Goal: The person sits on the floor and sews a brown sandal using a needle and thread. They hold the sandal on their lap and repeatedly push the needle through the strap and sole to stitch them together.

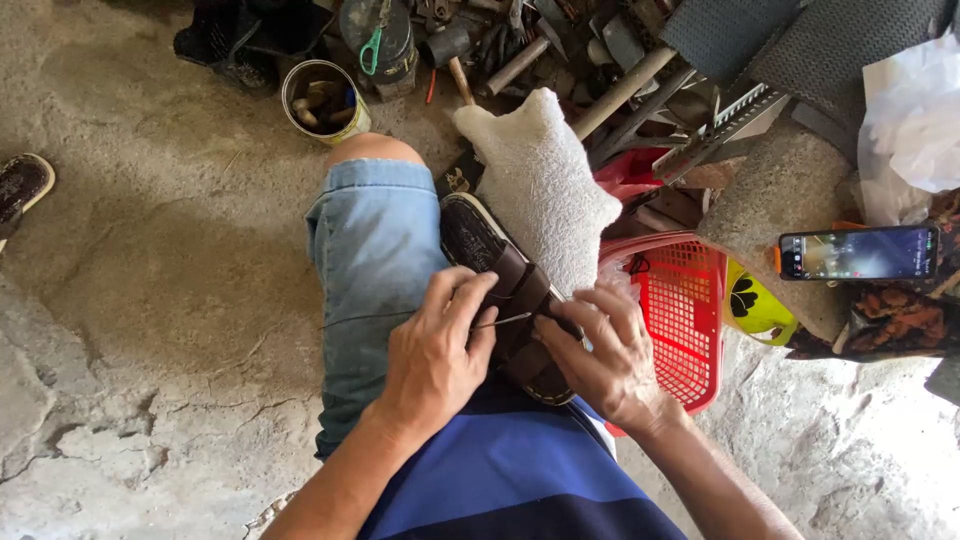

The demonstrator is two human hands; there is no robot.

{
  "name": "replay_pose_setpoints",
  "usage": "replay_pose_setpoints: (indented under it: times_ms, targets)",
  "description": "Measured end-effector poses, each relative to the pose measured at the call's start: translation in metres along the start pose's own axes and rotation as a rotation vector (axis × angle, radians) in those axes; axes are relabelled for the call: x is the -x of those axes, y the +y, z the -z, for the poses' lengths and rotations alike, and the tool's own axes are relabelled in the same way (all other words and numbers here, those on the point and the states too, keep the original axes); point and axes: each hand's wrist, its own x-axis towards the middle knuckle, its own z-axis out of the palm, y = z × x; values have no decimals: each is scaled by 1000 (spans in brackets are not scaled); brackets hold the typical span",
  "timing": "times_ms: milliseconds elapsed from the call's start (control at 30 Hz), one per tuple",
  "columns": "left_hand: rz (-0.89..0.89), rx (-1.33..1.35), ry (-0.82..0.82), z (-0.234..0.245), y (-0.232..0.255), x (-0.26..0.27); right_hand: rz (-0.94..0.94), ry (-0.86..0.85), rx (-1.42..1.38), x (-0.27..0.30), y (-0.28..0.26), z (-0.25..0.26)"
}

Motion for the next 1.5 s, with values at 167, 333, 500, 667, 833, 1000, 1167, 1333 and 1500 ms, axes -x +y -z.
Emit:
replay_pose_setpoints:
  times_ms: [167,333,500,667,833,1000,1167,1333,1500]
  targets:
    - [-1,-186,-132,-11,-19,14,146,-13,-91,-8,1,3]
    - [-11,-230,-105,-10,-23,16,208,-76,-142,-16,1,7]
    - [-23,-159,-151,-5,-12,9,180,-141,-135,-13,-1,7]
    - [-35,-190,-181,-13,-21,9,167,-195,-146,-18,-1,10]
    - [-21,-159,-184,-13,-18,8,182,-245,-165,-9,1,7]
    - [29,-230,-334,-17,-27,20,161,-264,-166,0,5,2]
    - [191,-15,-441,-6,-17,12,119,-277,-195,-5,1,-3]
    - [213,192,-491,18,-8,2,147,-412,-161,-26,-1,15]
    - [214,190,-307,34,-2,0,132,-284,-144,-26,-4,22]
